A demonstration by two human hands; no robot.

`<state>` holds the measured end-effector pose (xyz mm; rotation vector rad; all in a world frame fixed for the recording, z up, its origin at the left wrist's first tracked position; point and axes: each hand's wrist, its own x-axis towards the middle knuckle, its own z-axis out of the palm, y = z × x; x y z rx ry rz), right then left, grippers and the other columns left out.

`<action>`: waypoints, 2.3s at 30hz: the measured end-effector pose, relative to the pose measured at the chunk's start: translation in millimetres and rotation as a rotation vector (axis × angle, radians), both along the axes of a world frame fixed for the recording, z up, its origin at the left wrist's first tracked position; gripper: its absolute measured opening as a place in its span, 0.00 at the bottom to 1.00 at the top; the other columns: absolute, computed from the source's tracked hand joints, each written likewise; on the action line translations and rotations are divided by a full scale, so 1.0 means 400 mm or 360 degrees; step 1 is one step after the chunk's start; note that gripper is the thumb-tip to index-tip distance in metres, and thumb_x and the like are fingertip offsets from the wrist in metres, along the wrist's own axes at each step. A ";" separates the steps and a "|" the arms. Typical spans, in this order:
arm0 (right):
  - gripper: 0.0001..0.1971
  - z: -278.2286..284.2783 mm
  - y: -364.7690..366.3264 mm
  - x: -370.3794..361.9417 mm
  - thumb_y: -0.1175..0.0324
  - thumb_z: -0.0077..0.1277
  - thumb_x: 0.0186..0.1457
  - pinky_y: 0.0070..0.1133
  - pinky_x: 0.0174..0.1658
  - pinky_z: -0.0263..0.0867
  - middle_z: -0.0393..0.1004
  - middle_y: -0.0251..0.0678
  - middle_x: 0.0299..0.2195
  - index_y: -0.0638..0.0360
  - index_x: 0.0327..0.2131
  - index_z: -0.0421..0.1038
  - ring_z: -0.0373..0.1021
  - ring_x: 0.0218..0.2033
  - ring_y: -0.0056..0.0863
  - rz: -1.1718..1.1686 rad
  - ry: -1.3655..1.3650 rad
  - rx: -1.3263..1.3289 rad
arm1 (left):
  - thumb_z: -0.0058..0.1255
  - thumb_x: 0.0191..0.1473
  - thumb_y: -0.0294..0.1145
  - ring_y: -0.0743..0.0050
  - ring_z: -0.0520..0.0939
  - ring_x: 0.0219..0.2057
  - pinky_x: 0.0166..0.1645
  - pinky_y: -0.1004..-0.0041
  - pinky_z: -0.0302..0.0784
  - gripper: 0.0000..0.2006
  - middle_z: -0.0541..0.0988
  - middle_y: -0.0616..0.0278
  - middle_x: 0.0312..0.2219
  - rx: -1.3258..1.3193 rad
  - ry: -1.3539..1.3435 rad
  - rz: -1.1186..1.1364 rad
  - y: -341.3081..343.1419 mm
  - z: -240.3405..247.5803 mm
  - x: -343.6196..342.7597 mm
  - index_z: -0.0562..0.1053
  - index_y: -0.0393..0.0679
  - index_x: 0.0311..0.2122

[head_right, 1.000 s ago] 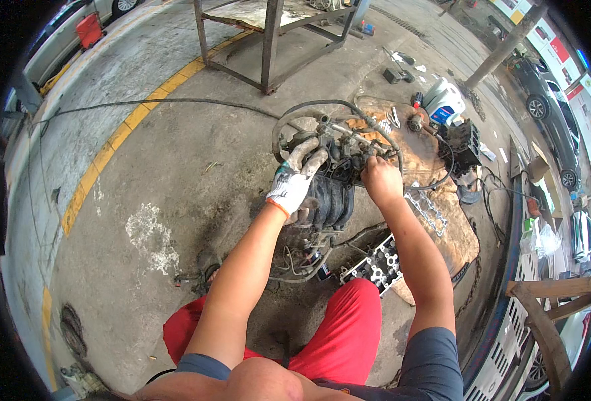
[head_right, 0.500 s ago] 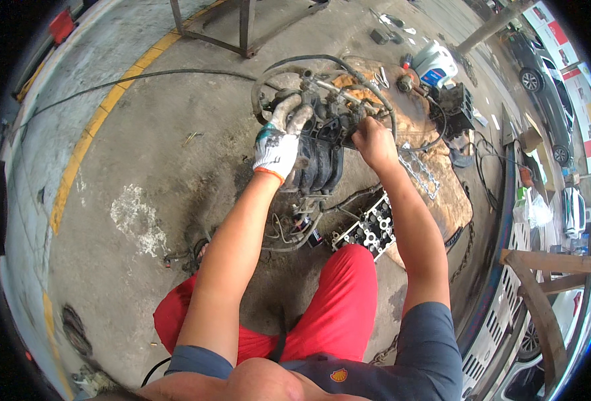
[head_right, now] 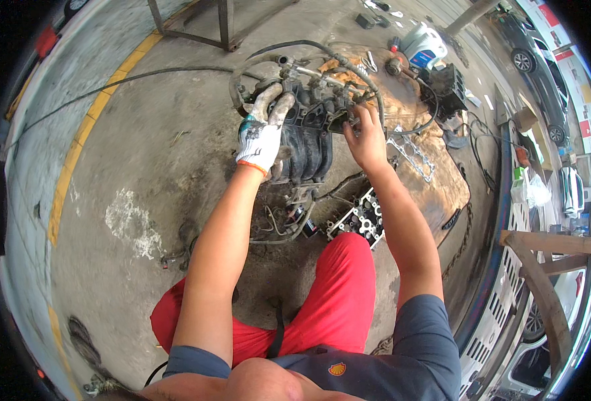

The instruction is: The person cleans a disassembled engine component using a spray can and a cloth. They wipe the surface, spray cleaner, and continue wiping different areas of the part while sitting on the floor.

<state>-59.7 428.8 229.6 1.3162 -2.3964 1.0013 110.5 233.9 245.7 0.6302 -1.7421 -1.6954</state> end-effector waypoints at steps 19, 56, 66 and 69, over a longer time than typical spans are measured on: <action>0.06 0.024 0.018 0.043 0.73 0.54 0.63 0.43 0.44 0.71 0.76 0.52 0.35 0.62 0.40 0.68 0.74 0.40 0.56 0.0341 -0.0146 0.0351 | 0.59 0.65 0.51 0.57 0.76 0.63 0.67 0.63 0.69 0.27 0.78 0.53 0.61 -0.0015 0.0011 0.0133 -0.013 -0.028 -0.003 0.74 0.47 0.63; 0.06 0.006 0.079 -0.109 0.70 0.59 0.58 0.39 0.44 0.74 0.78 0.40 0.35 0.55 0.40 0.79 0.77 0.40 0.47 -0.0027 0.0346 0.0382 | 0.63 0.65 0.45 0.65 0.75 0.63 0.70 0.66 0.67 0.29 0.77 0.56 0.61 0.0154 0.0109 0.0014 0.009 0.011 0.026 0.72 0.39 0.64; 0.05 -0.021 0.085 -0.132 0.73 0.59 0.59 0.37 0.44 0.74 0.80 0.39 0.38 0.56 0.39 0.79 0.77 0.40 0.48 0.0056 0.0361 0.0295 | 0.64 0.64 0.42 0.67 0.76 0.63 0.68 0.67 0.69 0.29 0.77 0.56 0.62 0.0116 0.0135 -0.0004 0.000 0.001 0.028 0.72 0.39 0.65; 0.03 -0.020 0.075 -0.126 0.74 0.57 0.59 0.40 0.44 0.73 0.78 0.43 0.36 0.58 0.37 0.78 0.77 0.40 0.50 0.0023 0.0288 0.0262 | 0.63 0.64 0.44 0.65 0.76 0.63 0.68 0.67 0.69 0.29 0.77 0.55 0.62 0.0071 0.0173 -0.0003 -0.001 -0.009 0.027 0.72 0.39 0.64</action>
